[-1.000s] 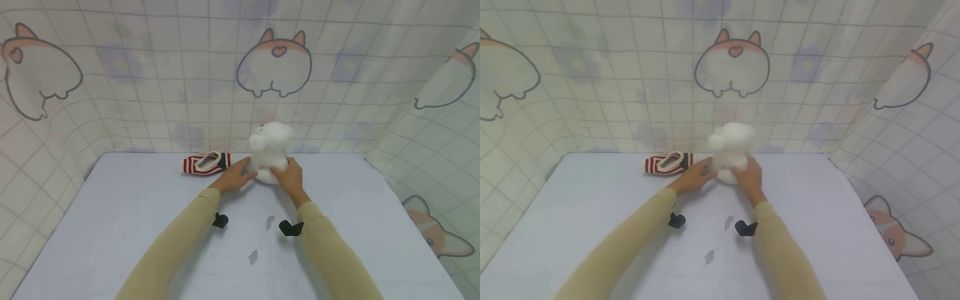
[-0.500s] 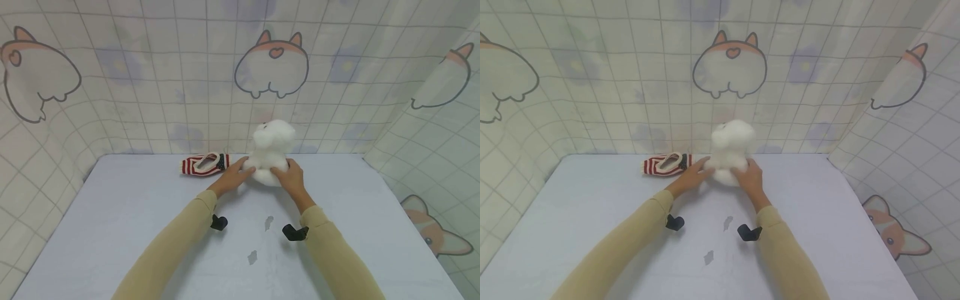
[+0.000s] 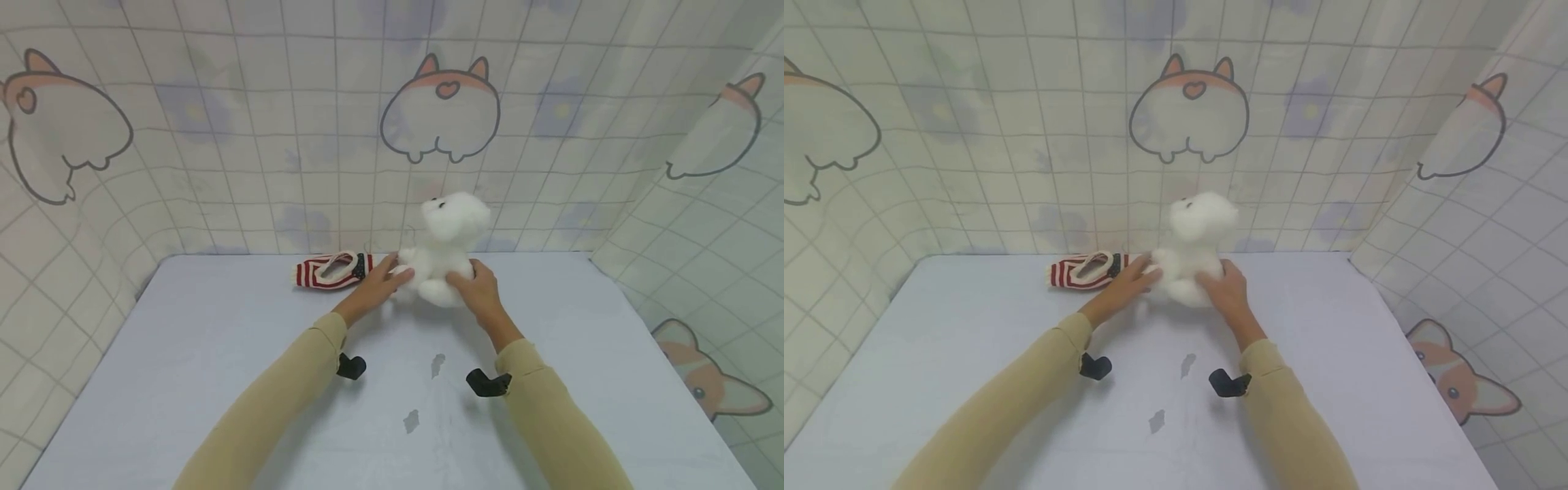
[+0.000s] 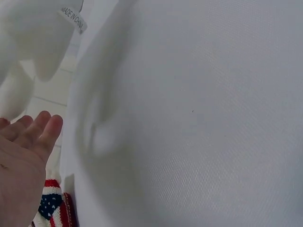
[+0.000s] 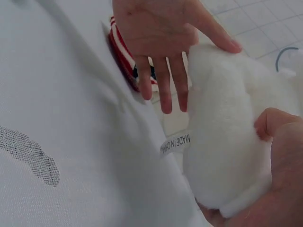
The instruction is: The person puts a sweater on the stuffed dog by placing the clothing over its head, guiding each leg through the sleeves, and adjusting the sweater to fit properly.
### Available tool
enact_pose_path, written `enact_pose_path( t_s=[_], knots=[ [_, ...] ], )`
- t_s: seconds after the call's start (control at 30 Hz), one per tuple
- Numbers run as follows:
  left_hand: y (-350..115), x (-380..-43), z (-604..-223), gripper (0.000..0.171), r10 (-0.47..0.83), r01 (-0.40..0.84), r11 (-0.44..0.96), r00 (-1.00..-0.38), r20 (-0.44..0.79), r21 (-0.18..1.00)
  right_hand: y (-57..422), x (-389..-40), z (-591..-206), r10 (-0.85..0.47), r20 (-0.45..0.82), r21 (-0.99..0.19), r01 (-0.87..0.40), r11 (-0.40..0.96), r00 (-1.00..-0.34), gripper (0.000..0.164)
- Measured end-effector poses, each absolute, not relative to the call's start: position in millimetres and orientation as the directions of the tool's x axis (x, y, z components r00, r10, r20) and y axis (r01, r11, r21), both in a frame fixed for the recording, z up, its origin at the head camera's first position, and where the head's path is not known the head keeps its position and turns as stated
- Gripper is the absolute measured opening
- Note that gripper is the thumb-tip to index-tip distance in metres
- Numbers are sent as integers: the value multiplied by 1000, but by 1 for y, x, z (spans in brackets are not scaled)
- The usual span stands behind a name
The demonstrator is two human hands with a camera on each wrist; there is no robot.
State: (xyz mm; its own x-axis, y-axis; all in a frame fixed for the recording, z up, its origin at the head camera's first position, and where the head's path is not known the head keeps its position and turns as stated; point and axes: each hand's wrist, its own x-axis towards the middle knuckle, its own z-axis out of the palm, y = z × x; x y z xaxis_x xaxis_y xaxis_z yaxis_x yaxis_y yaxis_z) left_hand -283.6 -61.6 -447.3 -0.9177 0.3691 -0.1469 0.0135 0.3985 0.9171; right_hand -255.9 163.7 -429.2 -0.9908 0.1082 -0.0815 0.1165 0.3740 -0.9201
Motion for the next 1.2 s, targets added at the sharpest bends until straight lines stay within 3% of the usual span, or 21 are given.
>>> enact_pose_path(
  t_s=[0.33,0.57,0.83,1.2],
  knots=[
    [-65,-277,-441,103,416,6,344,-897,-147,939,166,-253,-430,76,-86,-926,108,361,-993,46],
    [-63,-273,-437,94,474,0,312,-867,-155,950,166,-251,-429,23,-65,-932,69,356,-998,39],
    [-58,-273,-438,85,530,-86,83,-840,-117,993,162,-252,-430,-9,-62,-969,58,241,-998,31],
    [-47,-271,-433,63,450,-93,-66,-892,-54,993,158,-253,-430,-90,-83,-977,64,205,-992,43]
  ],
)
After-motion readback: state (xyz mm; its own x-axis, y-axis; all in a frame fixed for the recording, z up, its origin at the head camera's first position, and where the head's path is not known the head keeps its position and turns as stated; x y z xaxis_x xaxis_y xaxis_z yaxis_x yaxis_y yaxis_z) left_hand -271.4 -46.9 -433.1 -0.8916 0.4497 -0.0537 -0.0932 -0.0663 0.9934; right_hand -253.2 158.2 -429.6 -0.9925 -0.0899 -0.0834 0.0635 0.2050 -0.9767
